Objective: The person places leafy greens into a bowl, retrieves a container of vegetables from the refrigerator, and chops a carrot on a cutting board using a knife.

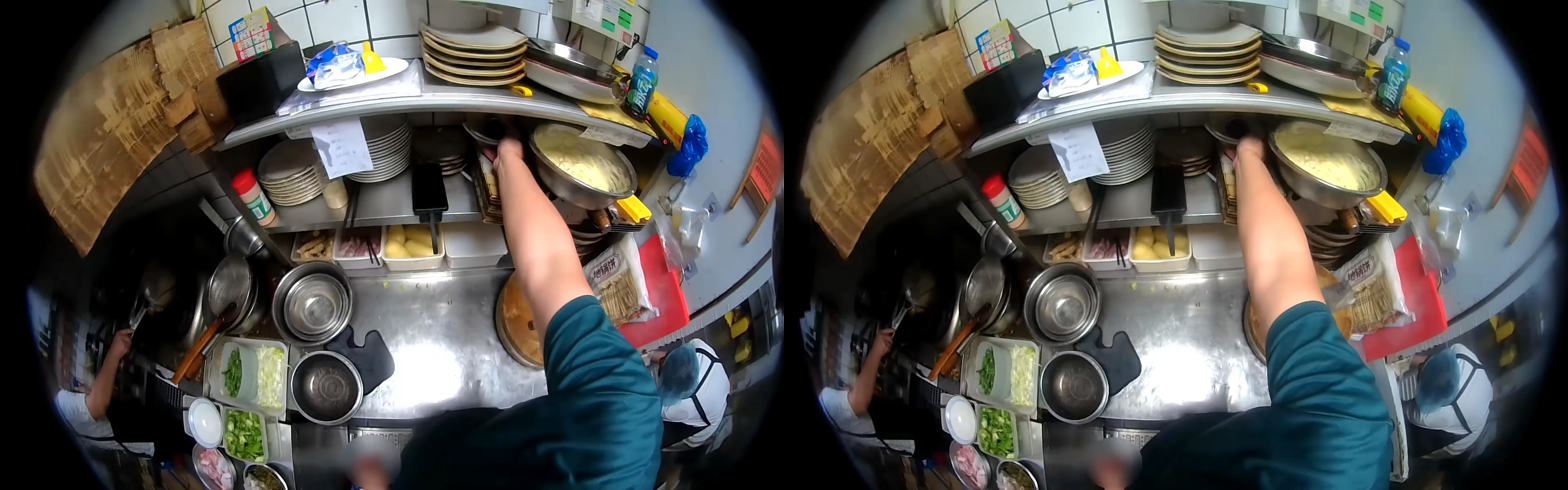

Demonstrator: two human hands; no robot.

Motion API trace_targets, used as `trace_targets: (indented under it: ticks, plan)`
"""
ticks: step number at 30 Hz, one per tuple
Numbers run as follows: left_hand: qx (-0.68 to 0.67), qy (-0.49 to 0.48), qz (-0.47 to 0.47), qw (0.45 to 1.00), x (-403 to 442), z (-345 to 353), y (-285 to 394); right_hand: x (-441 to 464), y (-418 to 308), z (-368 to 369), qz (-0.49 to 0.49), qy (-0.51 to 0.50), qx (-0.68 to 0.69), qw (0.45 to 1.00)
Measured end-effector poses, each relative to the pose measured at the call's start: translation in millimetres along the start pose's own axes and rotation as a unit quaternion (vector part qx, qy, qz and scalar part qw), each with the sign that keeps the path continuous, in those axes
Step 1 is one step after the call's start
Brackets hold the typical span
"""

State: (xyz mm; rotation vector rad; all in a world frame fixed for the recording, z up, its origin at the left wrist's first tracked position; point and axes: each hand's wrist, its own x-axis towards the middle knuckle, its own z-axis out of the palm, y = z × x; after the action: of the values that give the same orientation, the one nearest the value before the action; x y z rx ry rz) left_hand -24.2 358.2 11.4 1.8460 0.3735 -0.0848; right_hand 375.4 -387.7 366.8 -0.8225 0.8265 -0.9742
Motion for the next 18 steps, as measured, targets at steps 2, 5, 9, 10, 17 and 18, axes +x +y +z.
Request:
trace_targets:
  ticks: [2,5,9,10,17,18]
  plan:
    - [0.019,0.007,-0.019,1.000,11.1,5.3,-3.7,-1.4,-3.5,1.2,-0.027,-0.026,-0.046,0.998]
    - [-0.009,-0.001,-0.036,0.999,34.9,12.7,-29.0,14.0,3.6,8.6,-0.032,-0.033,-0.085,0.995]
    - [-0.276,-0.099,-0.074,0.953,87.7,3.2,-110.0,-12.4,-1.9,34.1,-0.100,-0.128,-0.129,0.978]
    - [-0.422,-0.157,-0.109,0.886,100.2,-3.2,-134.1,-17.5,-4.6,40.3,-0.111,-0.145,-0.141,0.973]
    - [-0.516,-0.226,-0.067,0.824,104.0,-12.1,-162.1,-41.8,19.9,87.6,-0.160,-0.191,-0.242,0.938]
    - [-0.568,-0.267,-0.061,0.776,107.6,-13.0,-161.6,-42.0,24.1,89.1,-0.160,-0.194,-0.246,0.936]
